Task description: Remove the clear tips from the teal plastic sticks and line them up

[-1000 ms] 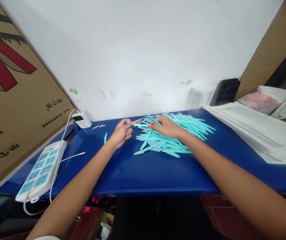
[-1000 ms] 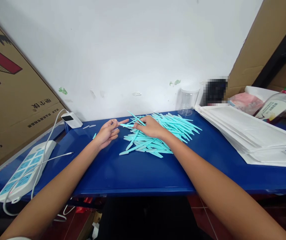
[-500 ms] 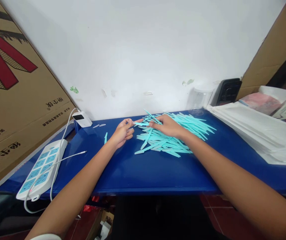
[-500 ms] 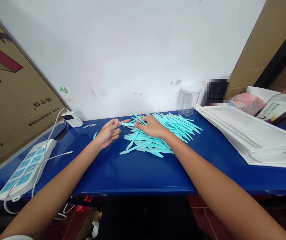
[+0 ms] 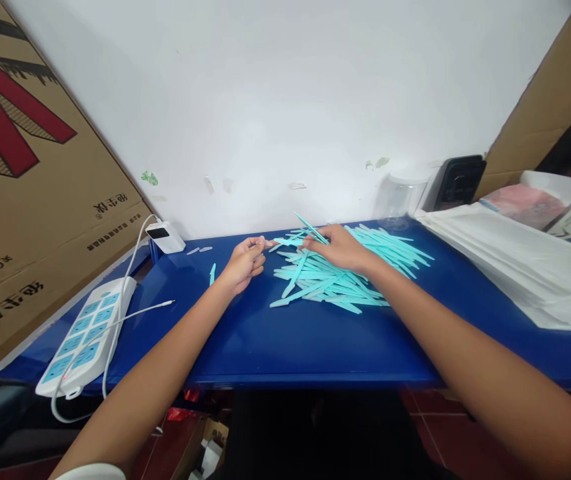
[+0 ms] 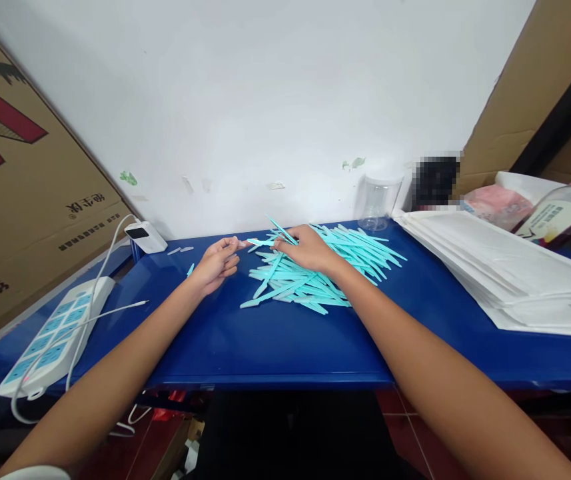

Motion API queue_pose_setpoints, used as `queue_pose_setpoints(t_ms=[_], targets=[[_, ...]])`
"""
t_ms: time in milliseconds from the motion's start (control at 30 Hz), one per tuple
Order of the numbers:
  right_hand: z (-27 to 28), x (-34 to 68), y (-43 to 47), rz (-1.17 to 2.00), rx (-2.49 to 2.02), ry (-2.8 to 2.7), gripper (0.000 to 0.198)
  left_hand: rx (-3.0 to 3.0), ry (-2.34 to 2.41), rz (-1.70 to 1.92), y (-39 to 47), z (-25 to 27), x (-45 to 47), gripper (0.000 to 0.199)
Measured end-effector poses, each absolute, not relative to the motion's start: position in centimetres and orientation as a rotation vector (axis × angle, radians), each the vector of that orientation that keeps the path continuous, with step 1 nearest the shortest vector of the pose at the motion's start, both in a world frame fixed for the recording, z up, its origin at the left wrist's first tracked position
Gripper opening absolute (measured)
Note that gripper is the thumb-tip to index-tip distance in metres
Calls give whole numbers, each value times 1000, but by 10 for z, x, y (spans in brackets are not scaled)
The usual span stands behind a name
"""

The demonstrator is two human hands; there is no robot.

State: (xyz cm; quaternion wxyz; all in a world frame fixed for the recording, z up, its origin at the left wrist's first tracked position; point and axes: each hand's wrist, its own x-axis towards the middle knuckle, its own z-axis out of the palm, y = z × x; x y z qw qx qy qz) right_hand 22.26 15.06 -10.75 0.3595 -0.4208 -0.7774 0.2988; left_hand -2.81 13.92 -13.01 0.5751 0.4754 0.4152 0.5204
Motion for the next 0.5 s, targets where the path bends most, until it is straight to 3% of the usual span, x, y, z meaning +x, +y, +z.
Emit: queue_pose_setpoints(t_ms=[500], targets=[[-112, 208, 139, 839, -1037, -2051, 44, 1231, 898, 1083, 133, -138, -20, 46]])
